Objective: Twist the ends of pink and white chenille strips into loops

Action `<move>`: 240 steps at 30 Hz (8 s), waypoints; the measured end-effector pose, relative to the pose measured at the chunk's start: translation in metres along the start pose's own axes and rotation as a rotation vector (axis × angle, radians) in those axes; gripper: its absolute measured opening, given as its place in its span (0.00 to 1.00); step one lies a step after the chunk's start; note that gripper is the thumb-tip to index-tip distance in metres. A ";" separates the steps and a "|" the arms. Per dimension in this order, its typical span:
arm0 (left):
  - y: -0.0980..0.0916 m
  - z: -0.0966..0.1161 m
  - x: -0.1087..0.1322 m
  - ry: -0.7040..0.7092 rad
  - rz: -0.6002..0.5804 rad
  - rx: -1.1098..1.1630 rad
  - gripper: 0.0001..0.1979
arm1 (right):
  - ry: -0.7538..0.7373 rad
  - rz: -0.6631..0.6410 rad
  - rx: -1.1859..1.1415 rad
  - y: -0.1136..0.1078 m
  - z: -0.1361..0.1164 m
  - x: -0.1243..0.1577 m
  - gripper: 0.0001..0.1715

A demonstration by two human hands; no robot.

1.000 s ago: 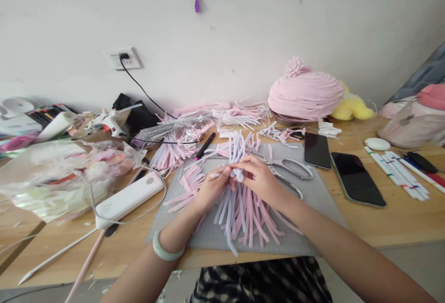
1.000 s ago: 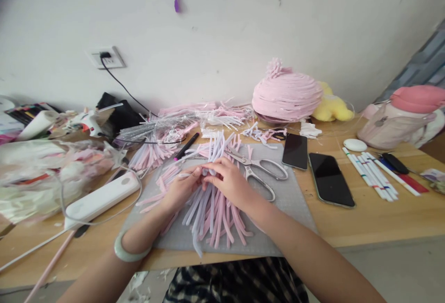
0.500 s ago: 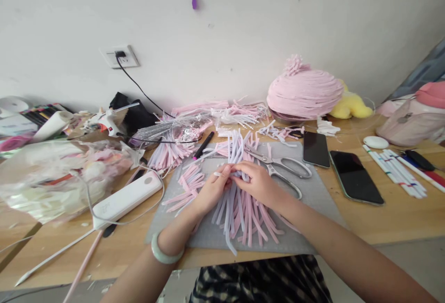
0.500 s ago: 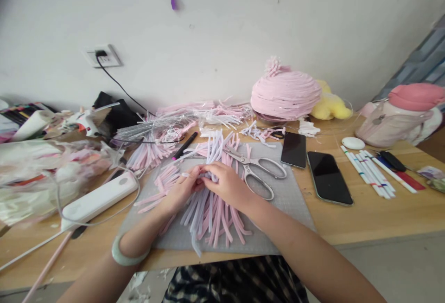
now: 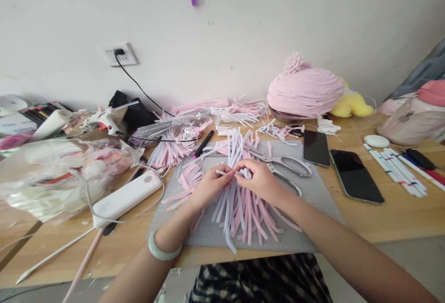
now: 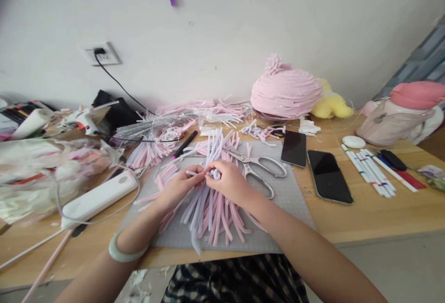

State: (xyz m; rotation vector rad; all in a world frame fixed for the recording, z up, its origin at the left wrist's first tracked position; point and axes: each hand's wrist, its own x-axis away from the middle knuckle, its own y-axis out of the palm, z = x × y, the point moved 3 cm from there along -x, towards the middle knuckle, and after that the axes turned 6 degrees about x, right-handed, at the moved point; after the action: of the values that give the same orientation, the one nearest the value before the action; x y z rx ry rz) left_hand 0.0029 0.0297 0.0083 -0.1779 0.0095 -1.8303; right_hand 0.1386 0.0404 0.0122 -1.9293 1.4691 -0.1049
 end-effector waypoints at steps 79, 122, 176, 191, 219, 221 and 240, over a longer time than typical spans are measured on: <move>-0.005 -0.010 -0.001 0.254 0.020 -0.077 0.15 | 0.433 -0.078 -0.685 -0.008 0.018 -0.005 0.09; 0.004 -0.016 0.000 -0.008 0.157 0.592 0.15 | 0.532 -0.228 -0.669 0.026 0.009 0.006 0.14; 0.008 -0.006 0.007 0.056 0.052 0.329 0.14 | 0.171 0.140 -0.210 0.000 0.012 0.000 0.06; 0.003 -0.011 0.004 0.131 0.168 0.134 0.07 | 0.333 -0.175 -0.463 0.019 0.011 0.004 0.07; 0.002 -0.006 0.006 0.267 0.152 -0.332 0.03 | -0.044 0.015 -0.005 0.008 -0.010 0.010 0.06; 0.002 -0.007 0.006 0.288 0.143 -0.296 0.04 | -0.098 0.028 -0.006 0.008 -0.009 0.009 0.09; -0.008 -0.002 0.003 0.189 0.231 -0.294 0.07 | -0.010 0.044 -0.009 0.002 0.004 0.003 0.08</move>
State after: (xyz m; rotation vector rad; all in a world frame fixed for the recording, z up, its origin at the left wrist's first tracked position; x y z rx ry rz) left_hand -0.0060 0.0286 0.0071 -0.2002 0.4172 -1.6018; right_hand 0.1397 0.0392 0.0068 -1.9002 1.5072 -0.0687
